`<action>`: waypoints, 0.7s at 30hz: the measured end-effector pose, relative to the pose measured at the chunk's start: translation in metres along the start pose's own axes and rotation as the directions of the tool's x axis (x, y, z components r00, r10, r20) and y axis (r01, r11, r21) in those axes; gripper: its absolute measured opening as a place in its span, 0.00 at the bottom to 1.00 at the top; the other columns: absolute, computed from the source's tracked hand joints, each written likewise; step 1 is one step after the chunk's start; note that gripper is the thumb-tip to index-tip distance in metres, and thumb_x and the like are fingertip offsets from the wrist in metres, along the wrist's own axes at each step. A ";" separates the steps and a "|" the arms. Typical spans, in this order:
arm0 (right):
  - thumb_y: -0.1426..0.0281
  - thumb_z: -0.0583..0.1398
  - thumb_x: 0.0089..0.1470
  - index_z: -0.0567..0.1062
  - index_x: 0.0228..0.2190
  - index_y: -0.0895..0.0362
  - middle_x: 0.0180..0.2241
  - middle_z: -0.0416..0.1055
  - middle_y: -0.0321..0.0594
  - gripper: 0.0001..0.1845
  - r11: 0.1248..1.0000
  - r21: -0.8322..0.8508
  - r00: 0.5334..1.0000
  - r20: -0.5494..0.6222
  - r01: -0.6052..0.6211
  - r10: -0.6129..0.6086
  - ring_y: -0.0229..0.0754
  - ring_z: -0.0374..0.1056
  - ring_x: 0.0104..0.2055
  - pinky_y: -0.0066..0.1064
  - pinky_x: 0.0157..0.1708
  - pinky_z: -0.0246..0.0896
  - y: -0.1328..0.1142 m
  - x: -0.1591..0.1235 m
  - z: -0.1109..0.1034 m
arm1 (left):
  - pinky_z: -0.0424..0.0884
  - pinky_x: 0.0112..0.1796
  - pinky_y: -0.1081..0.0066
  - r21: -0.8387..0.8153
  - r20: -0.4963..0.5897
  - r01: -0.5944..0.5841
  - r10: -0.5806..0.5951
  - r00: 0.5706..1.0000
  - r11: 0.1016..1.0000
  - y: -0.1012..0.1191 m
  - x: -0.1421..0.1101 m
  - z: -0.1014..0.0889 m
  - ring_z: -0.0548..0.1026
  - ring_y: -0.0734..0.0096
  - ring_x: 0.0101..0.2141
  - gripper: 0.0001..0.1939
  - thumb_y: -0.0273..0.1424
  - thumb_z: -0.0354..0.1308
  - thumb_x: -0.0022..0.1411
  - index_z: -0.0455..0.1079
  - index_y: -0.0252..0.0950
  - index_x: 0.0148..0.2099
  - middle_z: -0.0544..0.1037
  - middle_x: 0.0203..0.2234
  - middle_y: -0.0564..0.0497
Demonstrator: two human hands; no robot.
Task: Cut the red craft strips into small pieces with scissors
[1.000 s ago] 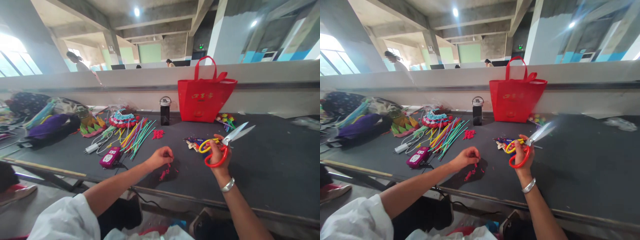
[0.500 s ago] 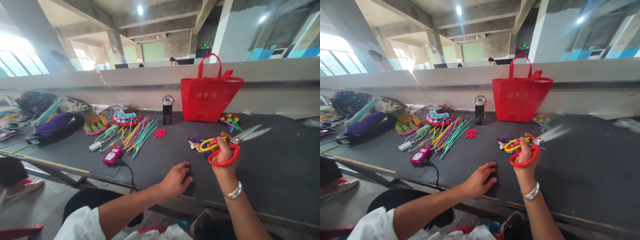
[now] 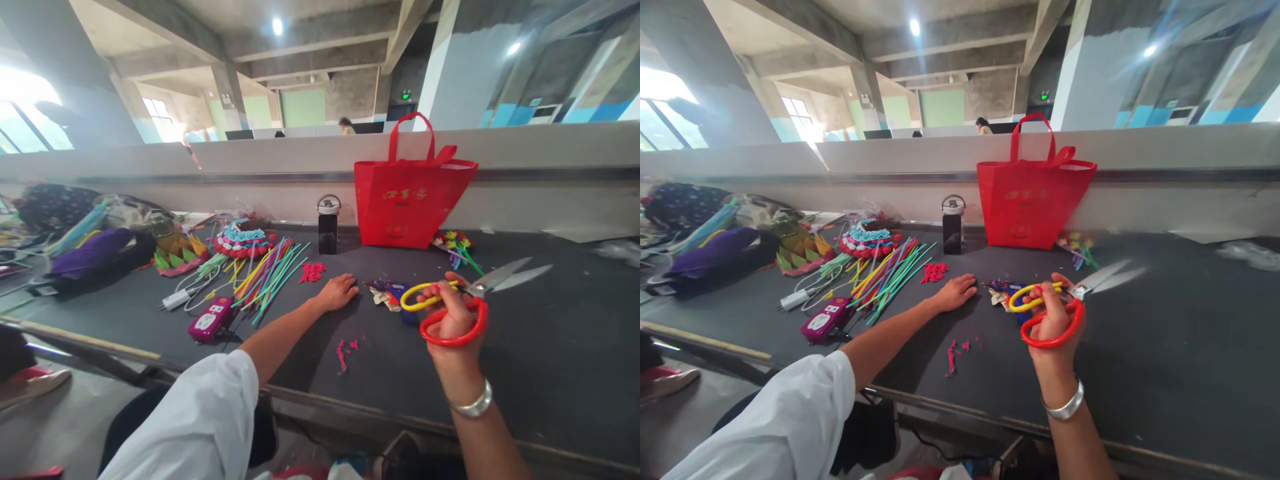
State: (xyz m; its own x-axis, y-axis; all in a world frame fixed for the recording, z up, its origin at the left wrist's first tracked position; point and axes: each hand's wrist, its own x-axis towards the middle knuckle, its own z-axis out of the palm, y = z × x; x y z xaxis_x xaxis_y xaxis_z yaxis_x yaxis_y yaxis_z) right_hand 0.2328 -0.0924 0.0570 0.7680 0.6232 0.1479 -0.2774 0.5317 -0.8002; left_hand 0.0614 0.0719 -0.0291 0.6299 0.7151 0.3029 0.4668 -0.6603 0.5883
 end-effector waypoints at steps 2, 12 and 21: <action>0.69 0.66 0.44 0.71 0.39 0.55 0.24 0.68 0.29 0.18 1.000 0.010 1.000 0.028 -0.005 0.004 0.34 0.67 0.24 0.26 0.24 0.68 -0.001 -0.004 0.001 | 0.60 0.59 0.64 -0.027 0.062 -0.058 0.059 0.996 0.998 0.012 -0.021 0.000 0.68 0.63 0.56 0.17 0.38 0.53 0.64 0.73 0.35 0.49 0.73 0.54 0.41; 0.68 0.66 0.44 0.71 0.40 0.55 0.24 0.69 0.29 0.19 0.996 0.016 0.987 0.140 -0.085 0.082 0.34 0.67 0.24 0.27 0.26 0.68 0.012 -0.014 -0.006 | 0.56 0.61 0.61 -0.068 0.383 -0.363 0.360 0.851 0.929 0.084 -0.158 -0.043 0.61 0.61 0.61 0.24 0.33 0.48 0.67 0.59 0.37 0.65 0.65 0.61 0.39; 0.70 0.65 0.43 0.73 0.39 0.55 0.23 0.68 0.29 0.17 0.997 0.032 0.990 0.119 -0.077 0.072 0.33 0.66 0.24 0.26 0.26 0.68 0.004 -0.011 -0.012 | 0.66 0.52 0.62 0.078 0.220 -0.057 0.039 0.975 0.995 0.077 -0.170 -0.054 0.69 0.57 0.51 0.30 0.41 0.61 0.57 0.64 0.36 0.59 0.69 0.52 0.39</action>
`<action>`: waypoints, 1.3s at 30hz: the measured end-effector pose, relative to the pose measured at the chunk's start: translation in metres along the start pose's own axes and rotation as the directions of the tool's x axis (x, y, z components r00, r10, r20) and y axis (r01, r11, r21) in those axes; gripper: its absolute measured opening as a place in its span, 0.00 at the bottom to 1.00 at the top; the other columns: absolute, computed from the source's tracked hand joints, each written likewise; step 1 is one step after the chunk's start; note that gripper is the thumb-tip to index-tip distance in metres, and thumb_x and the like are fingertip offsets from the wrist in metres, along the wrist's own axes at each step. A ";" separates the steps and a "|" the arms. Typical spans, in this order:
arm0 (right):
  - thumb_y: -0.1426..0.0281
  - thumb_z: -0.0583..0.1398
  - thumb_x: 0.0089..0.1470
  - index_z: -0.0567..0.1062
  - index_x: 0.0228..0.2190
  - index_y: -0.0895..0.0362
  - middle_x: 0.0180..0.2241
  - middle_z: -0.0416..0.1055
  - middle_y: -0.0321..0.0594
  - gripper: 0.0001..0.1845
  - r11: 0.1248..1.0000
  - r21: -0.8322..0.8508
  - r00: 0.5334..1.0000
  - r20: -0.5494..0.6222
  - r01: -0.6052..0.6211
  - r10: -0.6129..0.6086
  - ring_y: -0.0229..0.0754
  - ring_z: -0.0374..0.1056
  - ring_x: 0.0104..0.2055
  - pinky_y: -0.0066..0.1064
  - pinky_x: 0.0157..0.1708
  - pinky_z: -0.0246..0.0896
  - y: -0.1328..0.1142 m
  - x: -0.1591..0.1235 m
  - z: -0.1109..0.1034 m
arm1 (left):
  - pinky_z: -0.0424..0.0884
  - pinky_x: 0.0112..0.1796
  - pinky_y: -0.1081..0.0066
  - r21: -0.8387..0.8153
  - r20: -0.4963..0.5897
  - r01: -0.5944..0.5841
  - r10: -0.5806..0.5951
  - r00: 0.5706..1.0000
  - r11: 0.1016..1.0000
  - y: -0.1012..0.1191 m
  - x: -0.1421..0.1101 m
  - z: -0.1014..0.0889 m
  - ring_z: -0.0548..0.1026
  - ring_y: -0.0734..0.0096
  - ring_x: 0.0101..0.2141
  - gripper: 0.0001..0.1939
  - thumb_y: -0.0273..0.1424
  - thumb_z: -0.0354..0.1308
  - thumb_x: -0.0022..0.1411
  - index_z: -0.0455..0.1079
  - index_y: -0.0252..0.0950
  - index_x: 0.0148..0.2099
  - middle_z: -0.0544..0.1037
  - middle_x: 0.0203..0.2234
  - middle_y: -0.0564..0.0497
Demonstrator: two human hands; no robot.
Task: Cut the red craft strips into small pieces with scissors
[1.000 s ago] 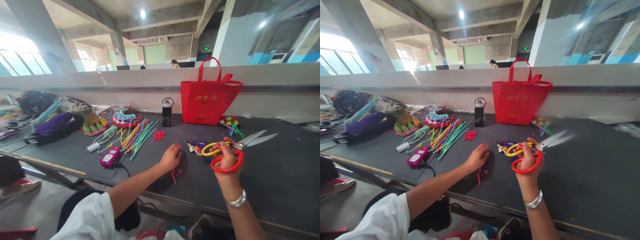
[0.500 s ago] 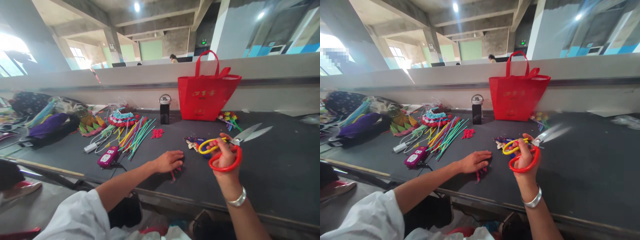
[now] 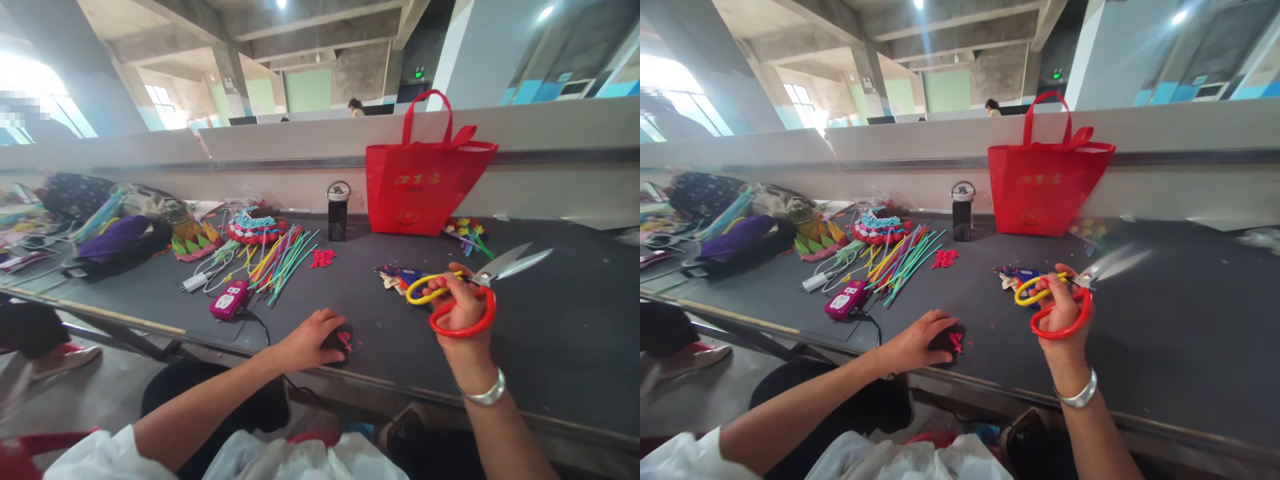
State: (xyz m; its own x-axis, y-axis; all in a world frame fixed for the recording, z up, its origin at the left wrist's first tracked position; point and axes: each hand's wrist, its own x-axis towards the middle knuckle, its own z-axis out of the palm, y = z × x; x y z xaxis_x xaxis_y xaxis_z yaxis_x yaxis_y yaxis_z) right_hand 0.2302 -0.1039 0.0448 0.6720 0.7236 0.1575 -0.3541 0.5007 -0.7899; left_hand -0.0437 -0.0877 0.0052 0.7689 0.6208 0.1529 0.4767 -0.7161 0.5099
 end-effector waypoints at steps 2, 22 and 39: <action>0.70 0.66 0.43 0.73 0.38 0.56 0.23 0.68 0.29 0.17 1.000 0.003 1.000 0.001 -0.002 0.002 0.33 0.67 0.24 0.26 0.27 0.69 -0.001 0.000 0.000 | 0.69 0.47 0.66 -0.015 0.015 -0.011 0.011 1.000 1.000 0.005 0.008 0.009 0.72 0.62 0.44 0.20 0.38 0.60 0.59 0.71 0.35 0.52 0.72 0.44 0.42; 0.70 0.66 0.42 0.72 0.39 0.57 0.22 0.69 0.29 0.18 0.999 0.006 0.999 0.018 -0.038 0.038 0.33 0.68 0.23 0.24 0.26 0.68 0.006 -0.001 0.000 | 0.68 0.35 0.73 0.144 -0.067 -0.047 0.057 0.996 0.988 0.019 0.030 0.026 0.73 0.70 0.34 0.12 0.26 0.47 0.66 0.73 0.34 0.41 0.75 0.32 0.47; 0.72 0.65 0.42 0.73 0.38 0.57 0.22 0.70 0.30 0.17 0.998 -0.006 0.998 0.033 -0.057 0.057 0.33 0.67 0.24 0.24 0.25 0.68 0.009 0.002 -0.007 | 0.57 0.60 0.65 0.308 0.228 -0.416 0.358 0.905 0.856 0.019 0.004 0.015 0.62 0.61 0.61 0.21 0.29 0.44 0.68 0.65 0.27 0.59 0.67 0.59 0.37</action>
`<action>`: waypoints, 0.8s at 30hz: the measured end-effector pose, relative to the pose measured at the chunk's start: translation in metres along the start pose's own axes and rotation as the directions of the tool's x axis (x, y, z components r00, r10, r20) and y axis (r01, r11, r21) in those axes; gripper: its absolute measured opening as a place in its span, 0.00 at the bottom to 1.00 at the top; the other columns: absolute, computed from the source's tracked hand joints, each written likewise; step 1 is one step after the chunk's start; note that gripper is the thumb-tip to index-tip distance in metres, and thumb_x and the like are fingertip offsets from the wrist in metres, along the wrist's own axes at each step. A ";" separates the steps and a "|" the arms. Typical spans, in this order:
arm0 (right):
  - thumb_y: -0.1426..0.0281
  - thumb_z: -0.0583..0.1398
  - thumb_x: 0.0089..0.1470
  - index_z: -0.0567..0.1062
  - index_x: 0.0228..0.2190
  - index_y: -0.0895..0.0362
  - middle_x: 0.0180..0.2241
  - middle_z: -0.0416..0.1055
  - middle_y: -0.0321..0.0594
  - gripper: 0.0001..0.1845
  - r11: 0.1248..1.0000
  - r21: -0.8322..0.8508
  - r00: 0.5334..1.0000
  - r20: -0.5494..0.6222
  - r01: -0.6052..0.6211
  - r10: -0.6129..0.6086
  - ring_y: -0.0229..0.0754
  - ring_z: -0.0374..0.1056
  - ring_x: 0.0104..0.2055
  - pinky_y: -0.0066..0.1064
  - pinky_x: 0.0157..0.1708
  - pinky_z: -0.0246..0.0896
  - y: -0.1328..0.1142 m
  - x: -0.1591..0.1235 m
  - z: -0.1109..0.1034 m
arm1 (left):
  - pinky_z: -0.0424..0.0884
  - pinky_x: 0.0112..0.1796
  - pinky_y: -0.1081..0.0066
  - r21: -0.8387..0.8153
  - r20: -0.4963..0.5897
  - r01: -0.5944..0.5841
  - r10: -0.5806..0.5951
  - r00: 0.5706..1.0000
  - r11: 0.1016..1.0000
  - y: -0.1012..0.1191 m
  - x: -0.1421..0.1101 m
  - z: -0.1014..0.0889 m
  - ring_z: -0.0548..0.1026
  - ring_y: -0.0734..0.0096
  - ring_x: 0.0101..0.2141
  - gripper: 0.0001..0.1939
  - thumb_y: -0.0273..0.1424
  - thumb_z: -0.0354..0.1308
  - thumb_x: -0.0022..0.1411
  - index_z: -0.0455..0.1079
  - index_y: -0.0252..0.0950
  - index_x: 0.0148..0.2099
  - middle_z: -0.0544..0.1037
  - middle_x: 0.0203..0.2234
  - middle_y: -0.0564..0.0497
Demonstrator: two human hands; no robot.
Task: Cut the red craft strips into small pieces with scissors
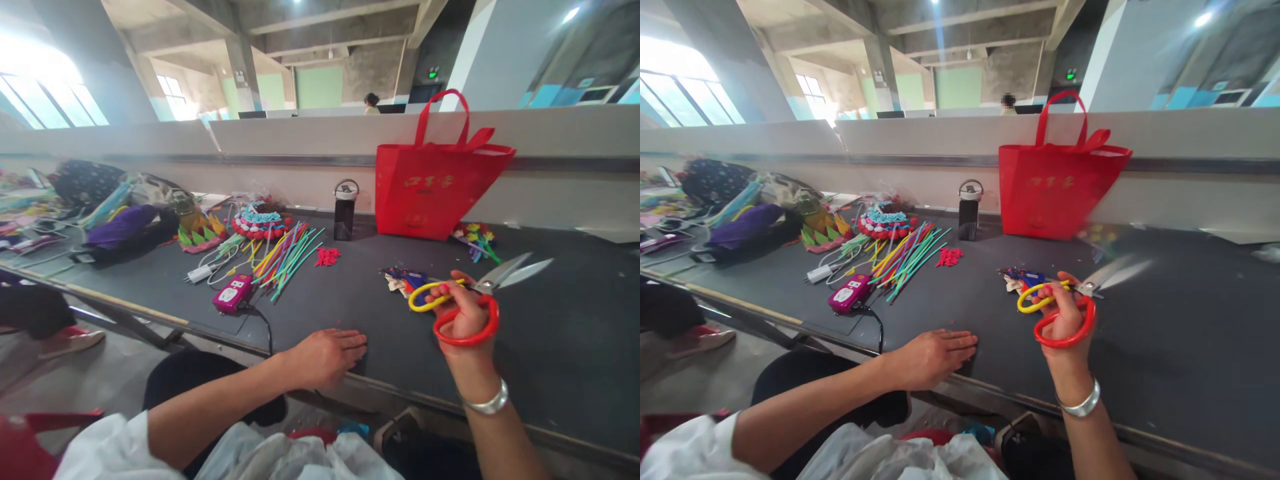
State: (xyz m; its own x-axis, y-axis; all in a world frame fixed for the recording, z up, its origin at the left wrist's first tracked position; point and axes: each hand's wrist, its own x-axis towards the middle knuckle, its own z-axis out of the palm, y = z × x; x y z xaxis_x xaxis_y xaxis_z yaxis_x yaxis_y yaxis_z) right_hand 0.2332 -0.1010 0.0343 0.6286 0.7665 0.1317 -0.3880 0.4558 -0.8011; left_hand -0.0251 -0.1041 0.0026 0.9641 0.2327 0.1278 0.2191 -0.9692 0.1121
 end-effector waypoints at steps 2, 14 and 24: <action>0.72 0.65 0.42 0.73 0.38 0.56 0.22 0.70 0.30 0.17 1.000 0.003 1.000 -0.008 0.010 -0.010 0.33 0.67 0.24 0.25 0.25 0.68 0.002 0.002 -0.002 | 0.56 0.61 0.65 -0.013 0.024 0.047 -0.046 0.999 0.999 -0.003 -0.023 -0.007 0.61 0.62 0.62 0.22 0.28 0.43 0.68 0.62 0.27 0.61 0.65 0.60 0.37; 0.71 0.67 0.40 0.73 0.38 0.57 0.22 0.69 0.30 0.20 1.000 -0.001 1.000 0.001 -0.021 0.021 0.33 0.67 0.23 0.25 0.24 0.68 0.005 -0.004 0.000 | 0.68 0.51 0.67 -0.304 -0.079 0.368 -0.408 0.910 0.879 -0.007 -0.053 -0.036 0.71 0.64 0.51 0.19 0.30 0.45 0.68 0.64 0.34 0.59 0.73 0.50 0.40; 0.71 0.66 0.41 0.72 0.39 0.56 0.24 0.69 0.30 0.19 1.000 0.004 1.000 0.008 -0.027 0.027 0.33 0.67 0.25 0.26 0.27 0.68 0.004 0.001 -0.006 | 0.69 0.43 0.71 -0.261 -0.068 0.464 -0.496 0.866 0.847 -0.018 -0.032 -0.011 0.73 0.68 0.40 0.15 0.28 0.51 0.65 0.70 0.35 0.52 0.73 0.40 0.45</action>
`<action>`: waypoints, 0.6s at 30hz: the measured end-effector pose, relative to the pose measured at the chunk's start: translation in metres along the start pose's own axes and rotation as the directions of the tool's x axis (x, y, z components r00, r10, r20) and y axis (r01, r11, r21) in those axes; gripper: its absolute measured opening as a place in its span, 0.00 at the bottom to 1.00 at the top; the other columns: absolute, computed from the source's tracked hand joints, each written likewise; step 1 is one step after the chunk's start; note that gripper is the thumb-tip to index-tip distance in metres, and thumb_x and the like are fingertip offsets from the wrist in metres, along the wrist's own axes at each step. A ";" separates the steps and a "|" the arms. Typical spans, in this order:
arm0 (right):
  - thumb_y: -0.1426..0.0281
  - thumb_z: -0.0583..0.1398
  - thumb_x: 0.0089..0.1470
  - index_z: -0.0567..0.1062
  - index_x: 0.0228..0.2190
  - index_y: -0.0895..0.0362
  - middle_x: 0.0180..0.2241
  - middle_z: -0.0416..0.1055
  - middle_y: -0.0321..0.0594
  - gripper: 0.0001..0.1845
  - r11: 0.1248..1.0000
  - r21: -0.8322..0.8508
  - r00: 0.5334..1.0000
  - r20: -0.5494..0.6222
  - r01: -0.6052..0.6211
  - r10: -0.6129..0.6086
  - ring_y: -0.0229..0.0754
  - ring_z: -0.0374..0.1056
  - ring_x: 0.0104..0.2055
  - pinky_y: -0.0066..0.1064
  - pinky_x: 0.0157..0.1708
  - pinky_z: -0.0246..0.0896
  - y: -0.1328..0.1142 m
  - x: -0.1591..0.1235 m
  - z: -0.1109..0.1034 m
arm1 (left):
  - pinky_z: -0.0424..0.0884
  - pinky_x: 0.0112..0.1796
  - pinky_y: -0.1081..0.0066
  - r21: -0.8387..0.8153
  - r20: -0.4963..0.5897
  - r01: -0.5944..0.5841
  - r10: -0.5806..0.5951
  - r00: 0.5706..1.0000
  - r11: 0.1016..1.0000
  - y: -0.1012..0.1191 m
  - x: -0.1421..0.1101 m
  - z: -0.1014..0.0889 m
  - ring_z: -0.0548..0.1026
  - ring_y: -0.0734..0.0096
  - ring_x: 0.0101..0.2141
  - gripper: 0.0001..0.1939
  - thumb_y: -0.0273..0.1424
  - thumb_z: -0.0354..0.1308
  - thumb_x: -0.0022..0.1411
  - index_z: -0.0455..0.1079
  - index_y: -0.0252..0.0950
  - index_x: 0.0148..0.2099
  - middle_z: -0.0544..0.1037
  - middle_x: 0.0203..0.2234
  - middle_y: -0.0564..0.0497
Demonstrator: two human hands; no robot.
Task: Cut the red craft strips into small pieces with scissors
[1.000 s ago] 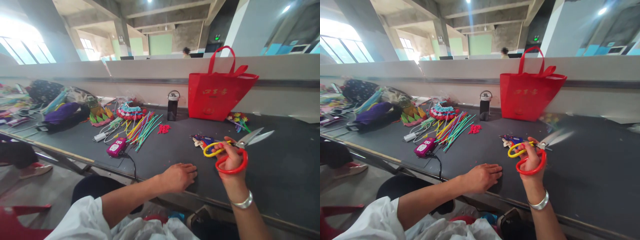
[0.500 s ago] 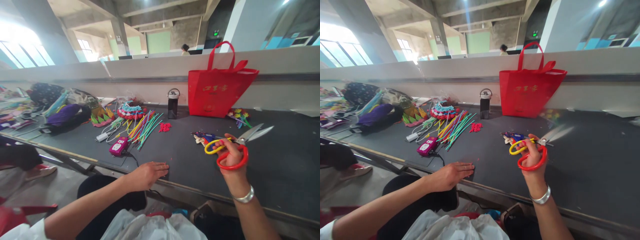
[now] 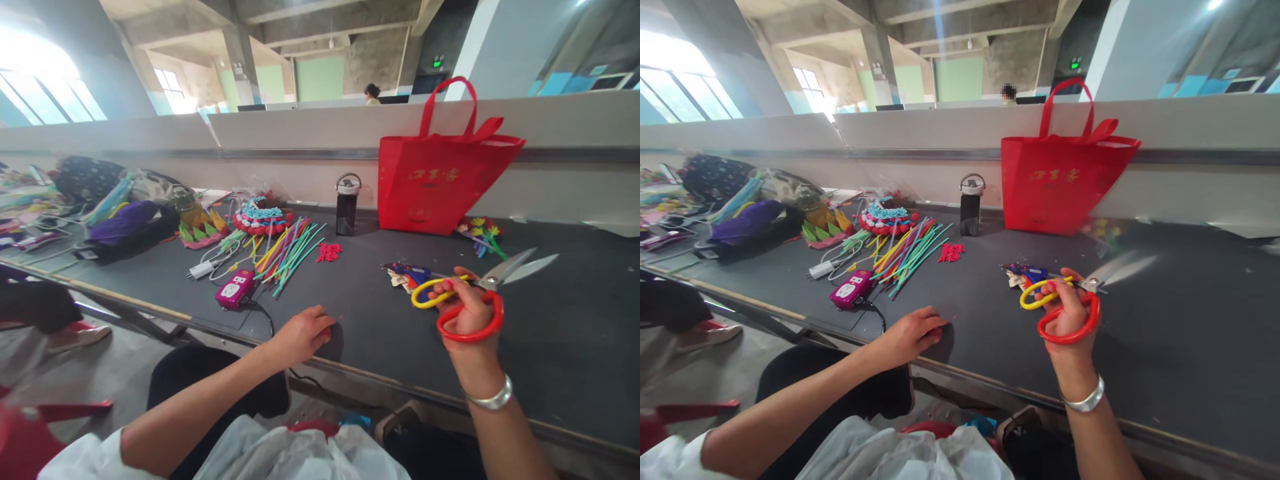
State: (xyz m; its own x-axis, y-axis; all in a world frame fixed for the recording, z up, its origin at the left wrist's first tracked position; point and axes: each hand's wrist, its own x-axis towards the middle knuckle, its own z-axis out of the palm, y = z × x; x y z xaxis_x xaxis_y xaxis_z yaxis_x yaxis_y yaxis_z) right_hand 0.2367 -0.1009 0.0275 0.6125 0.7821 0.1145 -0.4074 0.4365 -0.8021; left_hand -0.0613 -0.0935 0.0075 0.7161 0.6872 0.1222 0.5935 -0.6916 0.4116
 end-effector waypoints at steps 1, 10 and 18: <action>0.71 0.66 0.41 0.72 0.39 0.56 0.24 0.69 0.30 0.19 1.000 -0.002 1.000 0.000 0.001 -0.001 0.33 0.67 0.25 0.26 0.27 0.68 0.000 0.000 0.000 | 0.69 0.42 0.72 -0.005 0.009 -0.021 0.021 1.000 1.000 -0.001 0.006 0.001 0.73 0.68 0.40 0.14 0.27 0.50 0.65 0.71 0.35 0.51 0.73 0.39 0.45; 0.73 0.65 0.40 0.73 0.37 0.56 0.22 0.68 0.28 0.17 1.000 0.005 1.000 -0.001 0.012 -0.012 0.33 0.66 0.24 0.25 0.25 0.67 -0.001 0.001 0.003 | 0.68 0.39 0.73 0.034 0.121 -0.175 0.170 0.978 0.984 -0.002 0.044 0.001 0.72 0.69 0.37 0.11 0.25 0.49 0.65 0.73 0.34 0.41 0.73 0.36 0.45; 0.71 0.66 0.41 0.72 0.38 0.57 0.22 0.68 0.29 0.19 1.000 0.017 1.000 0.014 0.016 -0.017 0.33 0.67 0.24 0.26 0.25 0.67 -0.002 -0.001 0.003 | 0.66 0.35 0.75 -0.034 0.041 -0.136 0.137 0.990 0.990 -0.006 0.035 0.005 0.72 0.72 0.32 0.10 0.23 0.50 0.64 0.72 0.32 0.35 0.73 0.30 0.47</action>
State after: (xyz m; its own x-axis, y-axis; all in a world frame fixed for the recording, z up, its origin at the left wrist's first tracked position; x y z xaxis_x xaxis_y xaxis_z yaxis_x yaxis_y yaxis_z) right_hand 0.2349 -0.1017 0.0307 0.6100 0.7807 0.1357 -0.4087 0.4567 -0.7902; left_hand -0.0382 -0.0660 0.0052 0.8052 0.5762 0.1399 0.4781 -0.7705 0.4216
